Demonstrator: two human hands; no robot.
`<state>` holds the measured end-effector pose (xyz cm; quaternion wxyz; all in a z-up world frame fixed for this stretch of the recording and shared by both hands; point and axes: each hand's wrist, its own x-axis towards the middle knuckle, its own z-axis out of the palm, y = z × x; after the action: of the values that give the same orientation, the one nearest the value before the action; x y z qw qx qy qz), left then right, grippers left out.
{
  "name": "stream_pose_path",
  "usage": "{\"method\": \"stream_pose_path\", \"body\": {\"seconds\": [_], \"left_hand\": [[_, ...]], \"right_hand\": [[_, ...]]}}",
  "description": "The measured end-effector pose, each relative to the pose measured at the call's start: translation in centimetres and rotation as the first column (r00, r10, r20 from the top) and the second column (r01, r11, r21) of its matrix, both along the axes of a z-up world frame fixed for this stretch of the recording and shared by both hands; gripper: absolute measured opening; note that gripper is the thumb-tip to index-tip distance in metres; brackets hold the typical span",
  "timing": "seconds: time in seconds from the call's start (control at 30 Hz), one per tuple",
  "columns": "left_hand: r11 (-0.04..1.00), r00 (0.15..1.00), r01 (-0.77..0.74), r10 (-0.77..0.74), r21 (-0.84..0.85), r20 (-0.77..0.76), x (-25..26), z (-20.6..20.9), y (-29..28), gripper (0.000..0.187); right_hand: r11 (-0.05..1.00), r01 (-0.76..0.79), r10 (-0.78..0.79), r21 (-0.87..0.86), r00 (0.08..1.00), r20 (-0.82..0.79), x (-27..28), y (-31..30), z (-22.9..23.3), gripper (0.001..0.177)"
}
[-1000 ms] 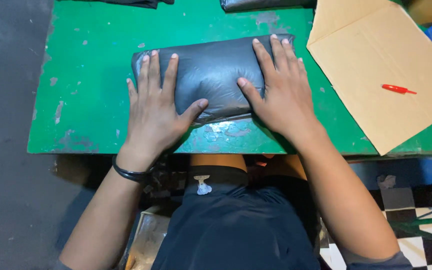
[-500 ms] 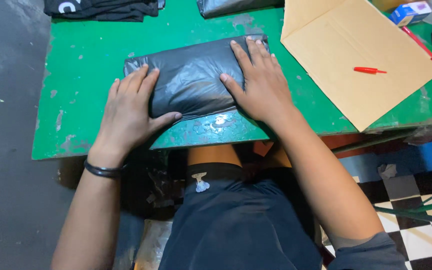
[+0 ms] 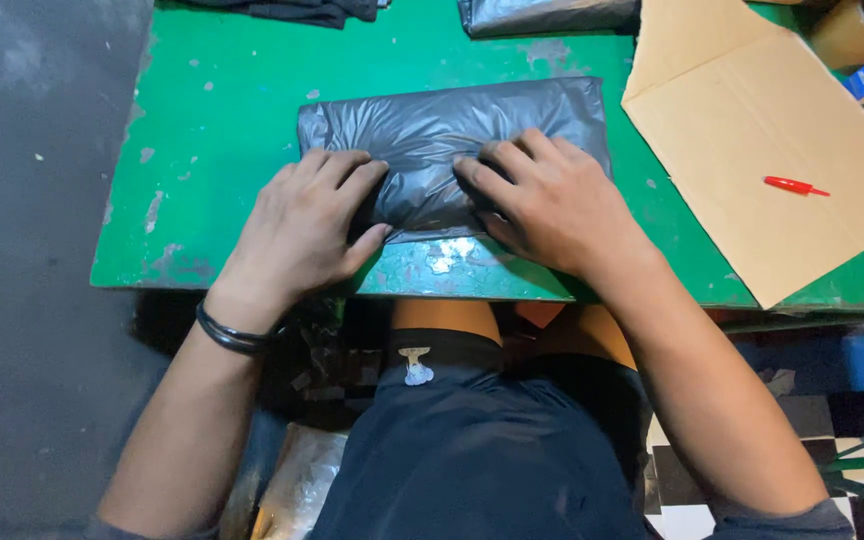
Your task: Folding black t-shirts and preparing them for packaging in plastic mailer bags
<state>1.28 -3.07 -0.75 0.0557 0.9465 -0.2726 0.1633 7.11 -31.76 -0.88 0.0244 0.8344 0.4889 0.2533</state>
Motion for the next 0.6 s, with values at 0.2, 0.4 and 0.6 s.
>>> {"method": "stream_pose_path", "body": {"seconds": [0.2,0.4,0.6], "left_hand": [[0.983,0.955,-0.107,0.06,0.15,0.291,1.2,-2.1,-0.5,0.052],[0.953,0.895,-0.212,0.101,0.216,0.435,1.9,-3.8,-0.8,0.022],[0.944,0.876,-0.24,0.109,0.228,0.469,0.9,-3.0,-1.8,0.004]], "right_hand": [[0.999,0.028,-0.029,0.033,0.999,0.026,0.5,0.2,-0.9,0.036],[0.991,0.055,-0.043,0.123,0.995,-0.094,0.1,0.0,0.4,0.029],[0.985,0.09,-0.075,0.146,0.992,-0.106,-0.7,0.1,0.1,0.027]]}}
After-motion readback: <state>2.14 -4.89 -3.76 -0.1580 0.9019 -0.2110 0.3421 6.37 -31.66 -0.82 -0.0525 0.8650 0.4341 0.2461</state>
